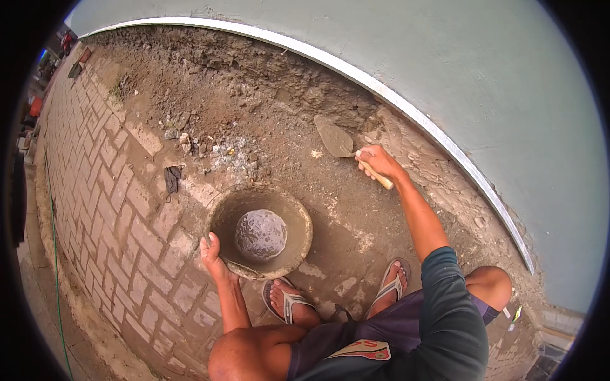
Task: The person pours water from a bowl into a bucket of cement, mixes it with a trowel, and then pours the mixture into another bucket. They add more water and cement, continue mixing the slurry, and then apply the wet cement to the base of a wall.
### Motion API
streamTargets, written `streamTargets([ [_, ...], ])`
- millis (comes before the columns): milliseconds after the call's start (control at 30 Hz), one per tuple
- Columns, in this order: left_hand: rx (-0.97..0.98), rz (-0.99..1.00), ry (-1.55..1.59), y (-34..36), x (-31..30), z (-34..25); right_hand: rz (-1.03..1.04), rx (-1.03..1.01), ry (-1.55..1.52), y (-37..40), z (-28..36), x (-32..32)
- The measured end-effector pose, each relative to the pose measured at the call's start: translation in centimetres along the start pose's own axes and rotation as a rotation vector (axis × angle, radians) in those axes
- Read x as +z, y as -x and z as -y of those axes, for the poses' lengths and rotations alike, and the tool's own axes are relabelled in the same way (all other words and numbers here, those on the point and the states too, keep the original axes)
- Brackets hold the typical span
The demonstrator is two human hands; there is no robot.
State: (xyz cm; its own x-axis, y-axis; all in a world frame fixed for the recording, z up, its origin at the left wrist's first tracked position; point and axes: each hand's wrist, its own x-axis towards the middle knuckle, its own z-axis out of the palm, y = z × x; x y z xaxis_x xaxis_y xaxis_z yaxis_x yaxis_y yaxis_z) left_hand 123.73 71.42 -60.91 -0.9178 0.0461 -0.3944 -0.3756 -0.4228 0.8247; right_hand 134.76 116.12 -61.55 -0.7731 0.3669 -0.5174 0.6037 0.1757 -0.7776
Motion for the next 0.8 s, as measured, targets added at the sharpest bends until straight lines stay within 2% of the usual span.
streamTargets([
  [100,0.022,0.056,0.012,-0.3,0.0,-0.1,-0.061,-0.022,0.032,1.3,0.7,0.2],
  [167,0.033,0.026,0.031,0.1,0.7,-0.5,-0.105,-0.042,0.116,2.5,1.8,0.6],
  [267,0.023,-0.044,0.057,0.6,1.9,-0.8,-0.075,-0.130,0.109,4.3,3.5,1.7],
  [333,0.037,0.000,0.031,0.5,2.2,-0.9,-0.050,-0.125,0.113,5.7,5.7,2.5],
  [433,0.064,-0.043,-0.045,0.3,2.5,-0.6,0.224,-0.167,0.052,7.0,8.6,3.2],
  [467,0.061,-0.036,-0.040,0.2,2.6,-0.6,0.216,-0.166,0.055,7.2,9.6,3.3],
  [533,0.047,0.045,0.024,0.2,2.8,-0.6,0.472,-0.104,-0.052,7.0,11.8,3.1],
  [600,0.056,0.023,0.004,0.4,3.2,-0.5,0.540,-0.070,-0.174,5.5,13.0,2.1],
  [733,0.071,0.036,-0.022,0.3,2.9,-0.4,0.158,-0.254,-0.600,4.4,12.7,-0.5],
  [800,0.045,0.078,0.022,-0.2,2.3,0.1,0.203,-0.248,-0.527,7.2,12.9,-0.4],
])
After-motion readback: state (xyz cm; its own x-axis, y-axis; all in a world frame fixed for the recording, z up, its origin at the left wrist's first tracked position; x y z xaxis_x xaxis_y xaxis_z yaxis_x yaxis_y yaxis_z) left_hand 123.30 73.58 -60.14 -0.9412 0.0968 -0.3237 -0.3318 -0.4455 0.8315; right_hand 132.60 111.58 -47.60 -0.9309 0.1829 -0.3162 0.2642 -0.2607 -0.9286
